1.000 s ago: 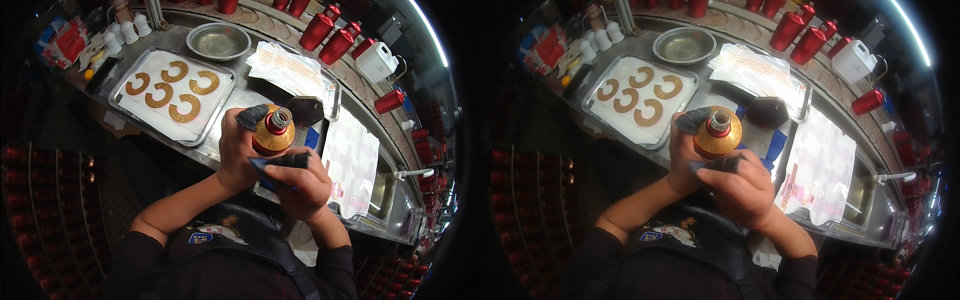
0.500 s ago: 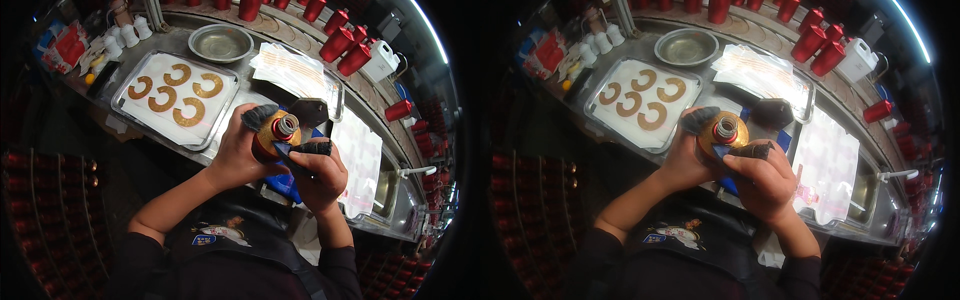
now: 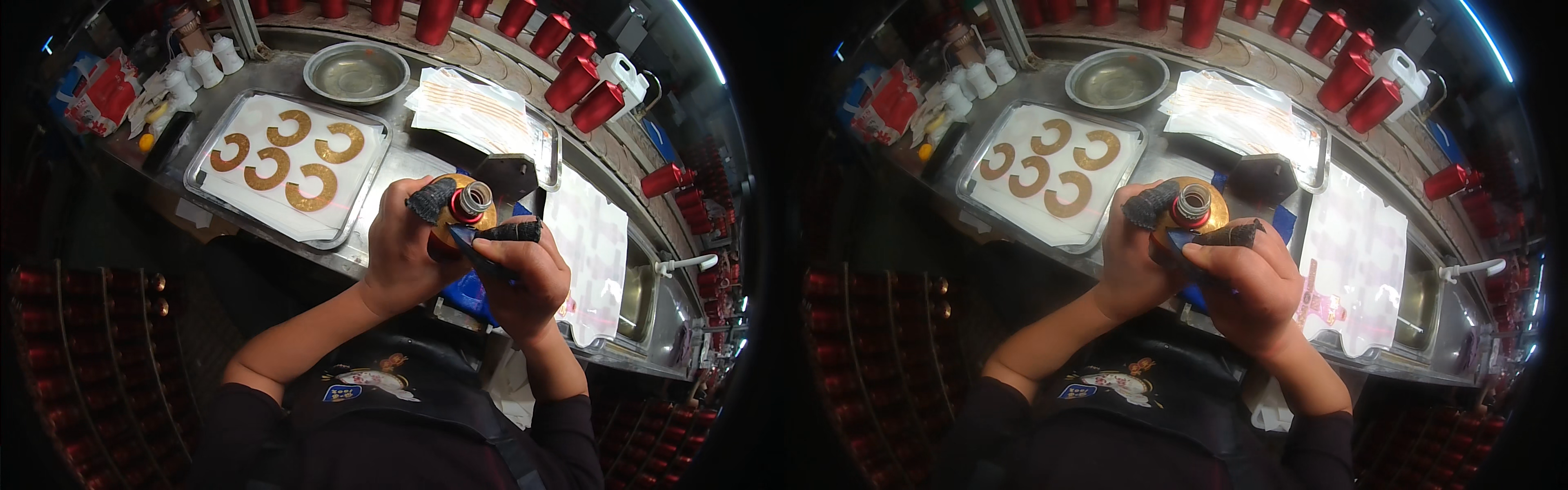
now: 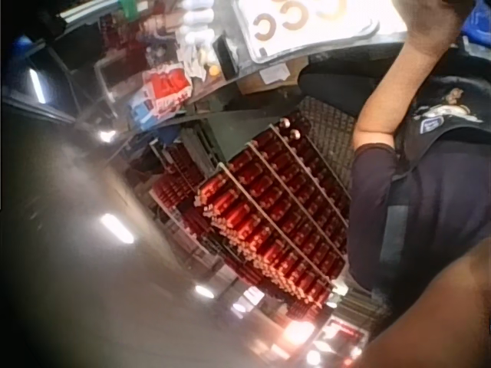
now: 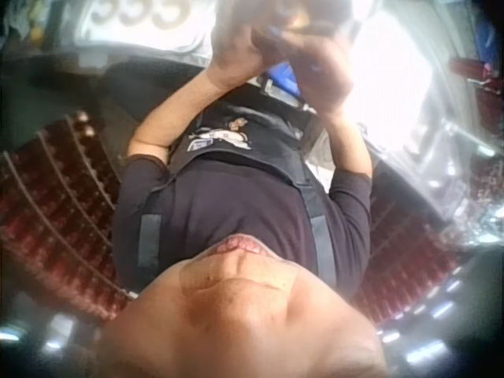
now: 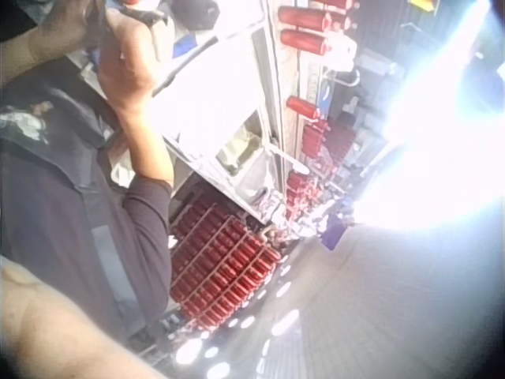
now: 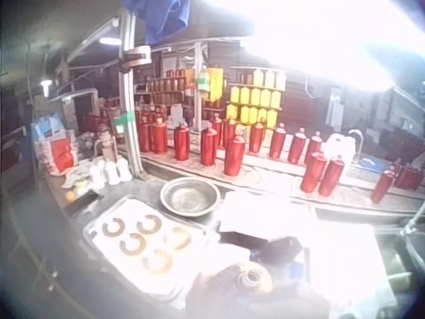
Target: The person picks up red cylindrical bottles, wipes them with a blue cloth, and applies gold crescent-shaped labels to the necks. The person handles each bottle one at a time, rotates it to align the label, and smooths it onto the surface.
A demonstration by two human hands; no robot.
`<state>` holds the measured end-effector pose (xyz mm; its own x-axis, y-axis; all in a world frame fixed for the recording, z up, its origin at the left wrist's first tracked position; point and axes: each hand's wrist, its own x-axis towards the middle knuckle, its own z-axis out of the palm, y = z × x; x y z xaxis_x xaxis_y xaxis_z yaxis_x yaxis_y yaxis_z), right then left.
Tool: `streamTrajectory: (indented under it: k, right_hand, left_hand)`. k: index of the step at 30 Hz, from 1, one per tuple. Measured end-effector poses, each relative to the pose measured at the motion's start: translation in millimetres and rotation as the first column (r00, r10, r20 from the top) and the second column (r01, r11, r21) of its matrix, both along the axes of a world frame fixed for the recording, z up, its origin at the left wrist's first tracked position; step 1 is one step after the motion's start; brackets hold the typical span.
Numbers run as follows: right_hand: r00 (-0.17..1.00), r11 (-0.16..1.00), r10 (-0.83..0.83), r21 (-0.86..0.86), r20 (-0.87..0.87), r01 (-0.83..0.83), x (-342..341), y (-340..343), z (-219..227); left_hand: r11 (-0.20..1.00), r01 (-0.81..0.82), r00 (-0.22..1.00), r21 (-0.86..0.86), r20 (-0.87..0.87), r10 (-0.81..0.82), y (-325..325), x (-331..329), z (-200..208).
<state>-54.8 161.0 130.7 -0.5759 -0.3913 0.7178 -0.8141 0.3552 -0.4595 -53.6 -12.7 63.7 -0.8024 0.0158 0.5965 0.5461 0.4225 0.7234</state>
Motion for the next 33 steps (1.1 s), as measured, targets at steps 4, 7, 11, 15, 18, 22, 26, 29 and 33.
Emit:
streamTrajectory:
  k: [4, 7, 11, 15, 18, 22, 26, 29, 33]
  right_hand:
    - [0.999, 0.999, -0.02, -0.039, 0.04, 0.021, 0.2, 0.5, 0.0]
    - [0.999, 0.999, -0.027, -0.045, 0.045, 0.029, 2.8, 1.4, -0.6]
    - [0.997, 0.996, -0.025, -0.081, 0.076, 0.031, 2.4, 1.8, -2.4]
    - [0.998, 0.997, -0.049, -0.05, 0.049, 0.051, 0.9, 3.7, -3.4]
    - [0.996, 0.996, -0.047, -0.073, 0.078, 0.053, -1.1, 3.9, -2.9]
    - [0.999, 0.996, -0.038, -0.083, 0.037, 0.041, -1.0, -3.8, -3.9]
    - [0.99, 0.999, 0.027, 0.042, -0.135, -0.021, 5.1, -14.3, -9.4]
    - [0.994, 0.994, 0.036, -0.103, -0.099, -0.046, 7.2, -11.9, -14.0]
    - [0.994, 0.995, 0.055, -0.083, -0.091, -0.063, 6.7, 2.3, -18.5]
  left_hand:
    - [0.972, 0.095, 0.99, 0.214, 0.078, -0.114, 1.1, 0.4, 1.8]
    - [0.997, 0.076, 0.997, -0.015, 0.01, -0.076, 0.1, -0.5, 2.0]
    - [0.998, 0.063, 0.998, 0.029, -0.011, -0.063, -3.1, -4.2, 3.7]
    - [0.991, 0.127, 0.99, -0.043, 0.071, -0.123, -4.9, -4.1, 4.6]
    - [0.999, 0.041, 0.989, 0.016, 0.142, -0.043, -3.2, -3.7, 2.3]
    - [0.993, 0.094, 0.988, 0.065, 0.114, -0.101, 0.4, -5.2, -3.3]
    - [0.97, -0.222, 0.971, -0.102, -0.119, 0.21, 12.7, -2.9, -9.3]
    - [0.978, -0.185, 0.982, 0.097, -0.016, 0.187, 21.7, -5.2, -14.4]
    - [0.969, -0.245, 0.967, 0.001, -0.074, 0.245, 23.1, -4.9, -19.3]
